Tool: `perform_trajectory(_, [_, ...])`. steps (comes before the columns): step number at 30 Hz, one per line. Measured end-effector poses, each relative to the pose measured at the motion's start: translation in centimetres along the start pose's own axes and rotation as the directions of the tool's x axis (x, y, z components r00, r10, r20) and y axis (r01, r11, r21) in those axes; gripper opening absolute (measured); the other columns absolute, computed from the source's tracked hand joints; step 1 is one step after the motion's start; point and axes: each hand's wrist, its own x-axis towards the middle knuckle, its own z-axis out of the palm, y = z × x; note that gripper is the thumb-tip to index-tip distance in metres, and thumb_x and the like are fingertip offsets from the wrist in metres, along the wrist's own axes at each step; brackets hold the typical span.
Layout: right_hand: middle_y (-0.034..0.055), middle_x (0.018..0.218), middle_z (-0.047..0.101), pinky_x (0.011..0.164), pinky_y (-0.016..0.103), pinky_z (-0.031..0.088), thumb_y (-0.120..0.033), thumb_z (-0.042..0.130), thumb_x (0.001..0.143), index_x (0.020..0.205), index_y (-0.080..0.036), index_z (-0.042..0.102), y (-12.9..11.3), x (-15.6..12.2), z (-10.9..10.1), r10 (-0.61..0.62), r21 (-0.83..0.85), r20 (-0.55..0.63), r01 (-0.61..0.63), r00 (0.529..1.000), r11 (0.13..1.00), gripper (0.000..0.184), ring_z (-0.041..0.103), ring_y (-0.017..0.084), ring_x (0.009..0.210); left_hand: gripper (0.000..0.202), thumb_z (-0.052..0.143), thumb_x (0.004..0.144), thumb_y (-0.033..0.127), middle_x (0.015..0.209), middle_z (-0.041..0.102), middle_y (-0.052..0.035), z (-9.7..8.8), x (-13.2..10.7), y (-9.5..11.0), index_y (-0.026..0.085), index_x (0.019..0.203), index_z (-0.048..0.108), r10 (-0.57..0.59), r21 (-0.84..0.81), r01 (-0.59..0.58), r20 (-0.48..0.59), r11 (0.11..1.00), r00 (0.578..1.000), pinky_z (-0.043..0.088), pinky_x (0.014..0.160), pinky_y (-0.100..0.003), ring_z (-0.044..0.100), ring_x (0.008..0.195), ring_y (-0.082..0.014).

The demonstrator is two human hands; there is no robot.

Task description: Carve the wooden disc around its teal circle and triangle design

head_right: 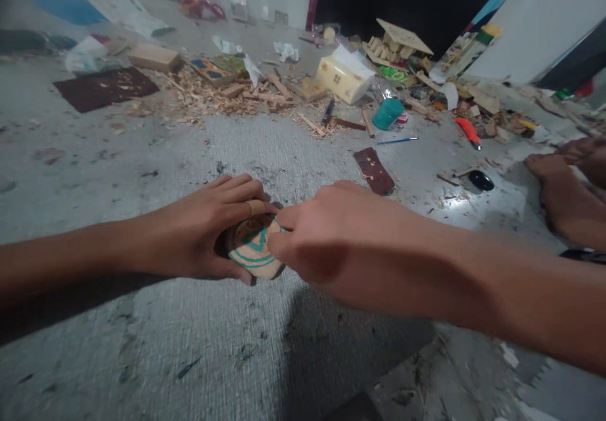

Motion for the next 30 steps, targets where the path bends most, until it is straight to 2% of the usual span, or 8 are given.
perform_trajectory(6, [-0.0015, 0.072, 0.056, 0.055, 0.036, 0.014, -0.018, 0.043, 0.105, 0.084, -0.02, 0.059, -0.4, -0.7, 1.0, -0.019, -0.043, -0.04, 0.017, 0.999, 0.999, 0.027, 0.029, 0.011, 0.052, 0.076, 0.069, 0.086, 0.074, 0.112, 0.057, -0.0115, 0.4, 0.0, -0.3, 0.014, 0.132, 0.061, 0.025, -0.03, -0.026, -0.034, 0.999, 0.999, 0.038, 0.087, -0.042, 0.052, 0.104, -0.031])
perform_trajectory(10, [-0.0019, 0.07, 0.057, 0.053, 0.037, 0.015, -0.02, 0.042, 0.108, 0.082, -0.02, 0.062, -1.8, -1.7, 2.7, 0.094, -0.102, -0.138, -0.109, 0.986, 0.989, 0.033, 0.029, 0.012, 0.05, 0.076, 0.07, 0.086, 0.074, 0.112, 0.056, -0.0116, 0.6, 0.0, -0.4, 0.013, 0.131, 0.061, 0.032, -0.055, -0.034, -0.038, 0.998, 0.999, 0.038, 0.088, -0.043, 0.051, 0.105, -0.0315])
perform_trajectory(14, [-0.0016, 0.067, 0.059, 0.052, 0.034, 0.023, -0.021, 0.041, 0.109, 0.091, -0.019, 0.069, -3.9, -2.6, 5.6, 0.232, -0.053, -0.298, -0.259, 0.926, 0.965, 0.034, 0.04, 0.012, 0.051, 0.08, 0.071, 0.084, 0.076, 0.112, 0.057, -0.0123, 0.5, -0.1, -0.3, 0.012, 0.132, 0.061, 0.025, -0.053, -0.028, -0.043, 0.998, 0.999, 0.038, 0.088, -0.043, 0.052, 0.105, -0.032])
perform_trajectory(17, [-0.0021, 0.068, 0.063, 0.053, 0.03, 0.031, -0.021, 0.044, 0.109, 0.099, -0.018, 0.073, -5.3, -2.8, 7.8, 0.33, -0.026, -0.402, -0.371, 0.854, 0.928, 0.031, 0.047, 0.011, 0.051, 0.081, 0.069, 0.085, 0.076, 0.113, 0.057, -0.0124, 0.4, -0.2, -0.2, 0.012, 0.134, 0.059, 0.011, -0.05, -0.013, -0.052, 0.999, 0.999, 0.039, 0.089, -0.043, 0.052, 0.107, -0.0321])
perform_trajectory(21, [-0.0011, 0.079, 0.07, 0.055, 0.027, 0.038, -0.021, 0.047, 0.108, 0.115, -0.019, 0.075, -6.4, -3.1, 9.4, 0.432, 0.054, -0.437, -0.457, 0.789, 0.888, 0.029, 0.057, 0.011, 0.055, 0.08, 0.069, 0.084, 0.078, 0.116, 0.06, -0.0125, 0.5, -0.4, -0.1, 0.015, 0.133, 0.059, -0.024, -0.028, 0.022, -0.053, 0.999, 0.998, 0.04, 0.089, -0.043, 0.053, 0.108, -0.0322])
perform_trajectory(25, [-0.0016, 0.078, 0.07, 0.056, 0.025, 0.04, -0.028, 0.05, 0.108, 0.116, -0.023, 0.077, -5.9, -3.3, 8.8, 0.545, 0.247, -0.346, -0.486, 0.764, 0.838, 0.029, 0.062, 0.011, 0.06, 0.08, 0.07, 0.083, 0.078, 0.118, 0.061, -0.0133, 0.6, -0.6, -0.1, 0.015, 0.132, 0.06, -0.049, -0.005, 0.049, -0.056, 0.999, 0.997, 0.038, 0.089, -0.044, 0.054, 0.109, -0.0328])
perform_trajectory(30, [-0.0005, 0.082, 0.074, 0.064, 0.025, 0.046, -0.022, 0.059, 0.103, 0.101, -0.022, 0.076, -3.8, -3.5, 6.1, 0.498, 0.48, -0.302, -0.321, 0.813, 0.816, 0.018, 0.067, 0.013, 0.07, 0.083, 0.072, 0.08, 0.08, 0.118, 0.061, -0.0128, 0.8, -0.6, 0.2, 0.014, 0.129, 0.061, -0.06, -0.01, 0.06, -0.093, 0.998, 0.994, 0.037, 0.089, -0.044, 0.056, 0.11, -0.0336])
